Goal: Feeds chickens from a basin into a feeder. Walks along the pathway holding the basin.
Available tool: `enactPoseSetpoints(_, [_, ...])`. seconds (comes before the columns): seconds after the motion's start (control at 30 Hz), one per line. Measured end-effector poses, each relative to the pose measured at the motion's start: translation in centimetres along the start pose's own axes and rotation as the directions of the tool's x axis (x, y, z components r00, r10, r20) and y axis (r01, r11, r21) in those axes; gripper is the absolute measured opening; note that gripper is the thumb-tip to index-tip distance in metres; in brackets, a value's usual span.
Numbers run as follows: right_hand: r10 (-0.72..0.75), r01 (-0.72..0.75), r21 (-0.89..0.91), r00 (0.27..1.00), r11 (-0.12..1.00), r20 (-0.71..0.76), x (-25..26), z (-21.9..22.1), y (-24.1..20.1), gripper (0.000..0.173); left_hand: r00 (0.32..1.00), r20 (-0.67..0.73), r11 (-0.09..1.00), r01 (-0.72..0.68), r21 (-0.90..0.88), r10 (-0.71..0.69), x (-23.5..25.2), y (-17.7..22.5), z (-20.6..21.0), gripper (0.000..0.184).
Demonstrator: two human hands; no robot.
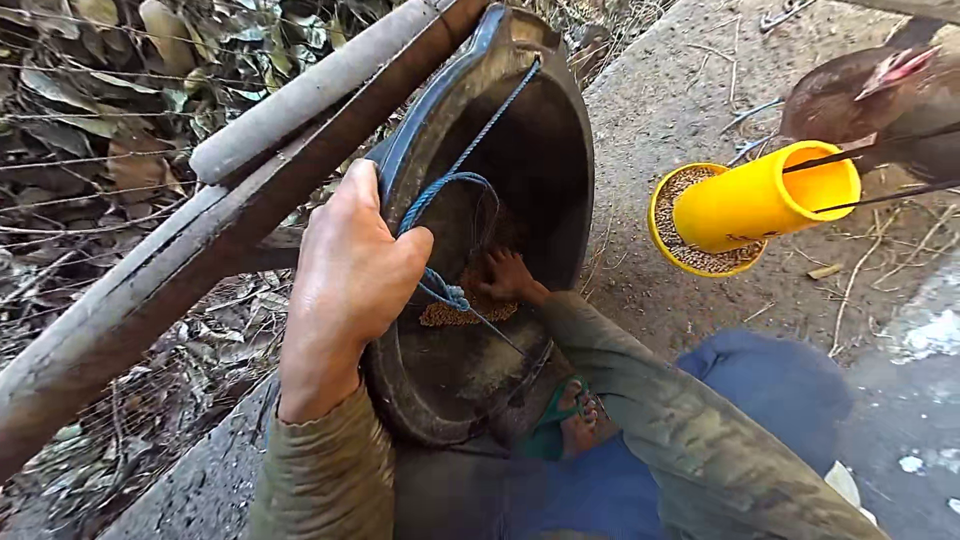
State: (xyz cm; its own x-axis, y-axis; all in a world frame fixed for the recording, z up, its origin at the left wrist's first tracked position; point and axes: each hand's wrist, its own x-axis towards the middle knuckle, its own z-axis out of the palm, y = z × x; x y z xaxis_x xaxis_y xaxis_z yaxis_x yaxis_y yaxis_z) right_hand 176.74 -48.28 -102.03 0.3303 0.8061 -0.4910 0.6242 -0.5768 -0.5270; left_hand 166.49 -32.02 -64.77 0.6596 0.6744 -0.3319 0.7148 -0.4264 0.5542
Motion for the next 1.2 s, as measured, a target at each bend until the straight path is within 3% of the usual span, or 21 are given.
enactPoseSetpoints(0.1, [0.007,-0.017,0.148,0.998,0.989,0.069,-2.4,1.2,-3.0,0.107,1.0,-0.008,1.0,-0.008,0.013,0.009,0.3,0.1,-0.1,0.033])
enactPoseSetpoints(0.17, [0.034,-0.05,0.221,0.997,0.974,0.075,-3.0,2.1,-5.3,0.107,1.0,-0.006,0.999,-0.016,0.03,0.016,0.3,0.0,-0.1,0.033])
enactPoseSetpoints(0.33, [0.031,-0.055,0.419,0.997,0.906,0.064,-3.0,2.4,-8.3,0.076,0.999,-0.011,0.998,-0.048,0.049,0.049,0.5,-0.5,0.0,0.042])
enactPoseSetpoints(0.5, [0.025,-0.155,0.487,0.965,0.86,0.263,-3.3,-0.9,-8.7,0.054,0.999,-0.042,1.0,-0.006,0.024,0.007,0.7,-0.6,0.0,0.04])
enactPoseSetpoints(0.6, [0.061,-0.269,0.646,0.944,0.715,0.325,-4.3,-2.6,-8.1,0.042,0.998,-0.05,0.999,-0.028,0.03,0.03,0.9,-0.7,0.1,0.043])
enactPoseSetpoints(0.73, [0.121,-0.283,0.876,0.959,0.391,0.256,-6.8,-4.5,-7.6,0.034,0.998,-0.036,0.999,-0.044,0.031,0.046,1.2,-0.9,0.1,0.049])
enactPoseSetpoints(0.83, [0.128,-0.162,0.973,0.982,0.165,0.142,-8.9,-5.7,-6.9,0.029,0.998,-0.032,0.998,-0.057,0.033,0.058,1.3,-0.9,0.1,0.051])
enactPoseSetpoints(1.0, [0.18,0.208,0.966,0.967,-0.152,-0.18,-14.5,-9.8,-5.7,0.017,0.997,-0.034,0.996,-0.074,0.042,0.076,1.4,-0.9,0.2,0.051])
enactPoseSetpoints(1.1, [0.29,0.371,0.898,0.909,-0.235,-0.299,-19.2,-13.4,-4.1,0.018,0.995,-0.035,0.996,-0.087,0.032,0.088,1.3,-1.0,0.3,0.053])
enactPoseSetpoints(1.2, [0.43,0.527,0.819,0.808,-0.226,-0.401,-23.8,-17.5,-1.0,0.006,0.995,-0.034,0.995,-0.098,0.033,0.099,1.4,-1.1,0.4,0.052])
